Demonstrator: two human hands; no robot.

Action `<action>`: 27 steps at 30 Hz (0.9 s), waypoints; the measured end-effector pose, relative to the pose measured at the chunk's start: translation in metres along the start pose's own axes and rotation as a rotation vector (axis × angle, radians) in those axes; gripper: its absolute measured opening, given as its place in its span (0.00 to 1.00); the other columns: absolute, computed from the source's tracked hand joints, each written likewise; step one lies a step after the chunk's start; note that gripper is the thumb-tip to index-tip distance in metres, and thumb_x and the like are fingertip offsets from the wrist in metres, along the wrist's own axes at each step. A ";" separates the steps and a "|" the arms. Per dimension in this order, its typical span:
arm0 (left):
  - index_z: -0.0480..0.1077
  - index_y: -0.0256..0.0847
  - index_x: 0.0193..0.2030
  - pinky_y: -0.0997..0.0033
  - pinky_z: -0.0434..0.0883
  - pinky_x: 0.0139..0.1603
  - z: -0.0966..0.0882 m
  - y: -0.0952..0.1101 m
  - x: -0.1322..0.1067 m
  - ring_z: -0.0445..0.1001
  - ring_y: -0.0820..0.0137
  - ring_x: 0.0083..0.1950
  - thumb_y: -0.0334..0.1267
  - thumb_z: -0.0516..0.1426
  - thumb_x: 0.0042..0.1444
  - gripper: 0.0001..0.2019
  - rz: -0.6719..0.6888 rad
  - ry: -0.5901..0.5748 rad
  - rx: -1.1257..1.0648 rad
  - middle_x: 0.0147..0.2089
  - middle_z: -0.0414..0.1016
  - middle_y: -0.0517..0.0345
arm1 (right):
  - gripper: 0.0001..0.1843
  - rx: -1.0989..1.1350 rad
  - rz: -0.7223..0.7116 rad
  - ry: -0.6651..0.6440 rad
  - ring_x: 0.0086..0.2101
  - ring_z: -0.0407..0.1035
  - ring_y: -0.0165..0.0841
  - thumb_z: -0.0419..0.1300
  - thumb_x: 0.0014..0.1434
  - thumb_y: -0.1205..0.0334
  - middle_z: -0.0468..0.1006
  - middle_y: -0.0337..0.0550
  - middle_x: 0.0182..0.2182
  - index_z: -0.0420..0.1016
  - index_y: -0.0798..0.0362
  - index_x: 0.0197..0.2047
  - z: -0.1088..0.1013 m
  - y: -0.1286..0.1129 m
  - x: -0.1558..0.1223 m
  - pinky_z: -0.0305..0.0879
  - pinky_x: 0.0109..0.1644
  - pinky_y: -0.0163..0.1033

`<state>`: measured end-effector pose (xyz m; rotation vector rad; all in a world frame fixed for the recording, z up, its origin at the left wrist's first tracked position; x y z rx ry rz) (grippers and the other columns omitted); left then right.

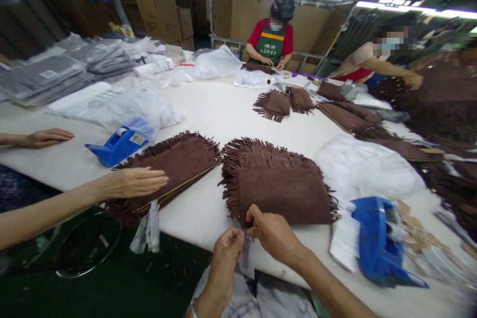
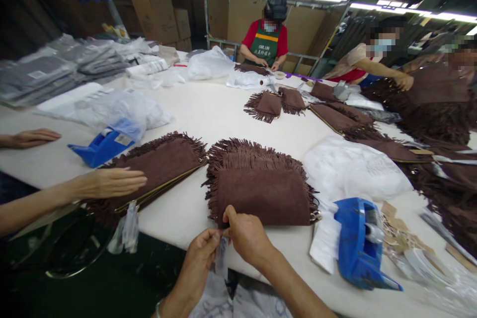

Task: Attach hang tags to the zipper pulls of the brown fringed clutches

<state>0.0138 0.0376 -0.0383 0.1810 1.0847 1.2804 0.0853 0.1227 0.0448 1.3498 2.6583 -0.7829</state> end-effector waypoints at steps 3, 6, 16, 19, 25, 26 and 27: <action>0.71 0.37 0.32 0.75 0.61 0.29 -0.006 -0.002 0.003 0.67 0.75 0.26 0.45 0.66 0.46 0.13 -0.001 0.048 0.055 0.28 0.73 0.59 | 0.12 -0.015 0.006 0.002 0.32 0.73 0.35 0.54 0.56 0.68 0.79 0.38 0.29 0.63 0.49 0.45 0.002 0.001 0.000 0.47 0.30 0.35; 0.71 0.37 0.29 0.75 0.61 0.27 -0.012 -0.010 0.008 0.68 0.74 0.26 0.42 0.67 0.44 0.12 -0.017 0.096 0.028 0.26 0.74 0.59 | 0.13 0.032 0.012 0.022 0.32 0.73 0.35 0.53 0.55 0.70 0.79 0.38 0.29 0.63 0.49 0.45 0.005 0.003 -0.004 0.48 0.31 0.34; 0.76 0.34 0.32 0.70 0.68 0.40 0.014 -0.009 0.012 0.75 0.67 0.34 0.33 0.65 0.43 0.08 -0.117 -0.051 -0.275 0.31 0.78 0.51 | 0.11 0.453 0.057 0.150 0.30 0.69 0.30 0.52 0.55 0.70 0.74 0.35 0.28 0.63 0.48 0.41 0.010 0.016 -0.018 0.57 0.34 0.31; 0.77 0.32 0.33 0.67 0.69 0.41 0.017 -0.017 0.011 0.76 0.64 0.34 0.34 0.65 0.44 0.09 -0.197 -0.086 -0.316 0.32 0.79 0.47 | 0.06 0.605 0.140 0.176 0.25 0.68 0.30 0.53 0.57 0.64 0.72 0.33 0.24 0.62 0.49 0.39 0.022 0.027 -0.019 0.59 0.30 0.31; 0.74 0.33 0.23 0.62 0.66 0.36 0.004 -0.030 0.023 0.74 0.60 0.29 0.39 0.69 0.31 0.14 -0.094 0.050 -0.243 0.22 0.74 0.48 | 0.13 0.567 0.223 0.302 0.21 0.68 0.29 0.55 0.57 0.46 0.73 0.33 0.22 0.66 0.47 0.32 0.052 0.055 -0.027 0.64 0.27 0.30; 0.73 0.35 0.20 0.61 0.64 0.34 0.002 -0.022 0.025 0.73 0.60 0.28 0.41 0.70 0.28 0.15 -0.052 0.067 -0.227 0.21 0.73 0.48 | 0.14 0.546 0.201 0.345 0.23 0.70 0.30 0.56 0.56 0.46 0.75 0.35 0.24 0.69 0.47 0.32 0.053 0.055 -0.028 0.65 0.28 0.30; 0.72 0.38 0.18 0.60 0.63 0.33 0.000 -0.010 0.025 0.73 0.59 0.27 0.44 0.71 0.25 0.17 -0.012 0.070 -0.223 0.20 0.72 0.48 | 0.14 0.527 0.175 0.394 0.25 0.72 0.31 0.56 0.56 0.46 0.77 0.36 0.26 0.71 0.47 0.32 0.052 0.054 -0.029 0.67 0.30 0.30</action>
Point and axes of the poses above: each hand's wrist, its own x-axis towards the middle knuckle, its own z-axis out of the palm, y = z × x, the point moved 9 cm from there along x, towards the middle knuckle
